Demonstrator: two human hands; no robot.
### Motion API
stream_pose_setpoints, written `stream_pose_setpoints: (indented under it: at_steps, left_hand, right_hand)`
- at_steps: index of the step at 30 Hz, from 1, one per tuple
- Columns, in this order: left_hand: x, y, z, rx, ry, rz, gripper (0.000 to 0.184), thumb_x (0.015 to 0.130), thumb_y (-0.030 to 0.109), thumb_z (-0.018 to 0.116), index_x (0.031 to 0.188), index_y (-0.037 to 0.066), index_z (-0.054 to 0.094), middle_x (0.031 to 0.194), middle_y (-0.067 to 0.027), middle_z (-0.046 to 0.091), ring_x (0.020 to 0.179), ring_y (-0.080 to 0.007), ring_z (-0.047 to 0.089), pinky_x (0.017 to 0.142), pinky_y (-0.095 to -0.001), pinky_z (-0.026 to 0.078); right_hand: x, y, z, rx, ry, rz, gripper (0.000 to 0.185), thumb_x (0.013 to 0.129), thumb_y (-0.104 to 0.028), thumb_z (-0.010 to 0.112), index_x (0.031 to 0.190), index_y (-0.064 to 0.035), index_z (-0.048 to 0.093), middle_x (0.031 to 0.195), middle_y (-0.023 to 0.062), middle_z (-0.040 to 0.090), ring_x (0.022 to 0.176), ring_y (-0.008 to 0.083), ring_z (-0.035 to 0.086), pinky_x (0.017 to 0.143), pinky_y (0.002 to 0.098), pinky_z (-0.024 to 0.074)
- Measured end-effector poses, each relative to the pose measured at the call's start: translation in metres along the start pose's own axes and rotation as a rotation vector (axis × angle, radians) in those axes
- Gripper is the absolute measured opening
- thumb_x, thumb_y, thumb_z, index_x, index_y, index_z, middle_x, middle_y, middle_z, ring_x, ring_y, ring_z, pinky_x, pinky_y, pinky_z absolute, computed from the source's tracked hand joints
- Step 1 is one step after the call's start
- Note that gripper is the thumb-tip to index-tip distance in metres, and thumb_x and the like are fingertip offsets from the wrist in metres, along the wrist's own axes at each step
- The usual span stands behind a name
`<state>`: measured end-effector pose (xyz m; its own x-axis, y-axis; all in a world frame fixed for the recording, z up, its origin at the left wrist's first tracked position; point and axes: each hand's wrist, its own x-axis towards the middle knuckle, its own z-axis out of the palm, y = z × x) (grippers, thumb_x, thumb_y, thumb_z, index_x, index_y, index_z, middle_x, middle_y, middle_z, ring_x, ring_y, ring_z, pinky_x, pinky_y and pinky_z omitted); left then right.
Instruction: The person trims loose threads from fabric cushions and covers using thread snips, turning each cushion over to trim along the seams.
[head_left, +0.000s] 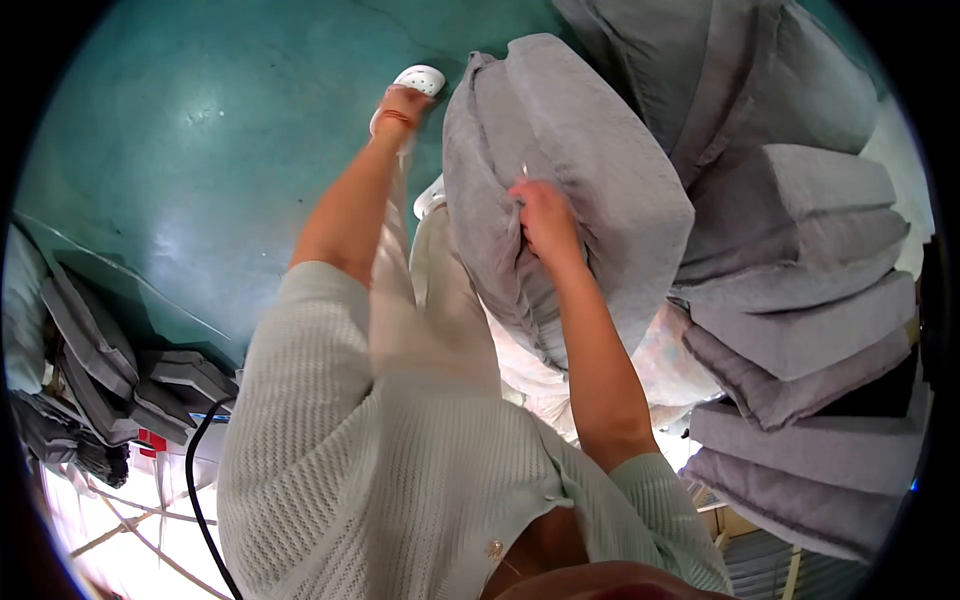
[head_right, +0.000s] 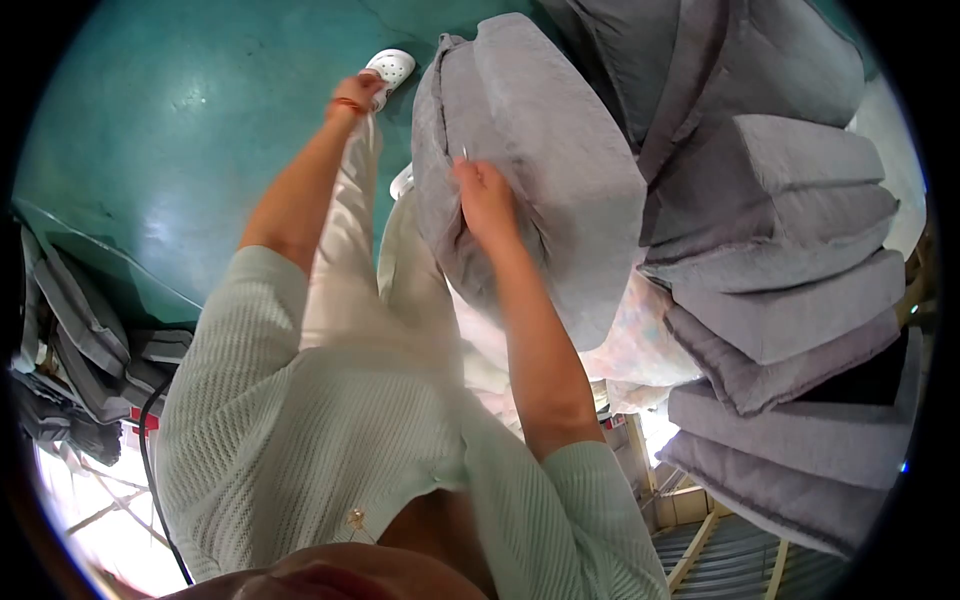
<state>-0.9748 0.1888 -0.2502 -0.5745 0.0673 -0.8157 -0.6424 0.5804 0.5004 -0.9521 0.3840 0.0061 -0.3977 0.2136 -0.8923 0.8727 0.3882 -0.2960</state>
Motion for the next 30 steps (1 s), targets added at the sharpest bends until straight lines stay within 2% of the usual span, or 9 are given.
stream_pose_setpoints:
  at_steps: [2,4,6,10,13,17,19,24,30]
  left_hand:
    - [0.009,0.027,0.043,-0.084,-0.021,0.028,0.019,0.074,0.023,0.064,0.09,0.014,0.07,0.093,-0.0109,0.066,0.088,-0.0251,0.063,0.08,-0.0331,0.048]
    - [0.025,0.028,0.079,-0.145,-0.076,-0.01,0.02,0.075,0.022,0.065,0.093,0.015,0.069,0.092,-0.0092,0.067,0.087,-0.022,0.063,0.08,-0.0316,0.048]
    - [0.035,0.041,0.084,-0.138,-0.09,-0.073,0.02,0.076,0.022,0.065,0.094,0.014,0.069,0.091,-0.0082,0.067,0.085,-0.0191,0.064,0.079,-0.0299,0.048]
    - [0.072,0.021,0.111,-0.108,-0.154,0.001,0.021,0.074,0.019,0.064,0.094,0.015,0.069,0.094,-0.0091,0.066,0.088,-0.0217,0.063,0.082,-0.0318,0.048]
    - [0.085,0.022,0.125,-0.215,-0.196,-0.043,0.025,0.075,0.021,0.066,0.099,0.015,0.068,0.095,-0.0077,0.066,0.089,-0.0192,0.063,0.08,-0.0292,0.048]
    - [0.112,0.015,0.161,-0.341,-0.372,0.102,0.04,0.072,0.027,0.071,0.11,0.016,0.062,0.107,-0.0085,0.062,0.102,-0.0204,0.057,0.082,-0.0326,0.047]
    - [0.118,0.016,0.17,-0.342,-0.348,0.174,0.046,0.067,0.026,0.075,0.109,0.01,0.063,0.112,-0.014,0.059,0.099,-0.0271,0.058,0.084,-0.0352,0.047]
    - [0.129,0.024,0.168,-0.237,-0.34,0.295,0.035,0.069,0.024,0.074,0.098,0.008,0.066,0.099,-0.0118,0.064,0.091,-0.0231,0.062,0.077,-0.0331,0.05]
    - [0.135,0.024,0.165,-0.323,-0.537,0.013,0.02,0.076,0.022,0.069,0.086,0.006,0.064,0.08,-0.0032,0.062,0.071,-0.0126,0.056,0.067,-0.0281,0.047]
  right_hand:
    - [0.023,-0.019,0.005,0.163,-0.051,0.068,0.028,0.091,-0.031,0.046,0.091,-0.004,0.056,0.057,-0.0019,0.038,0.049,0.0094,0.036,0.045,0.0241,0.0307]
    - [0.062,-0.028,0.031,0.954,-0.273,0.311,0.032,0.093,-0.034,0.042,0.093,-0.0038,0.052,0.059,-0.0012,0.038,0.047,0.0114,0.033,0.041,0.0246,0.0281]
    - [0.121,-0.011,0.064,1.145,-0.079,0.623,0.038,0.094,-0.04,0.038,0.093,-0.0035,0.049,0.059,-0.001,0.037,0.044,0.0111,0.03,0.038,0.0233,0.0236]
    - [0.199,0.03,0.075,1.057,0.135,0.827,0.042,0.095,-0.042,0.034,0.089,-0.0035,0.048,0.057,-0.0006,0.036,0.044,0.0104,0.03,0.036,0.0239,0.0219]
    - [0.234,0.058,0.068,1.116,0.018,0.785,0.047,0.095,-0.045,0.03,0.084,-0.0029,0.049,0.055,-0.0002,0.036,0.042,0.0106,0.03,0.037,0.0242,0.0218]
    - [0.246,0.072,0.063,1.366,0.003,0.863,0.053,0.092,-0.05,0.025,0.076,-0.0063,0.05,0.054,-0.0019,0.034,0.04,0.0102,0.027,0.036,0.0231,0.0192]
    - [0.247,0.079,0.067,1.45,-0.033,0.786,0.052,0.093,-0.049,0.024,0.078,-0.0063,0.05,0.053,-0.0023,0.034,0.039,0.0102,0.027,0.036,0.0232,0.0194]
    - [0.253,0.078,0.069,1.462,0.042,0.792,0.05,0.093,-0.048,0.026,0.079,-0.0064,0.049,0.052,-0.0027,0.032,0.038,0.0098,0.026,0.036,0.0233,0.0187]
    - [0.274,0.086,0.066,1.395,0.062,0.839,0.049,0.093,-0.049,0.026,0.077,-0.0072,0.047,0.051,-0.0037,0.029,0.038,0.0094,0.023,0.036,0.0233,0.0166]
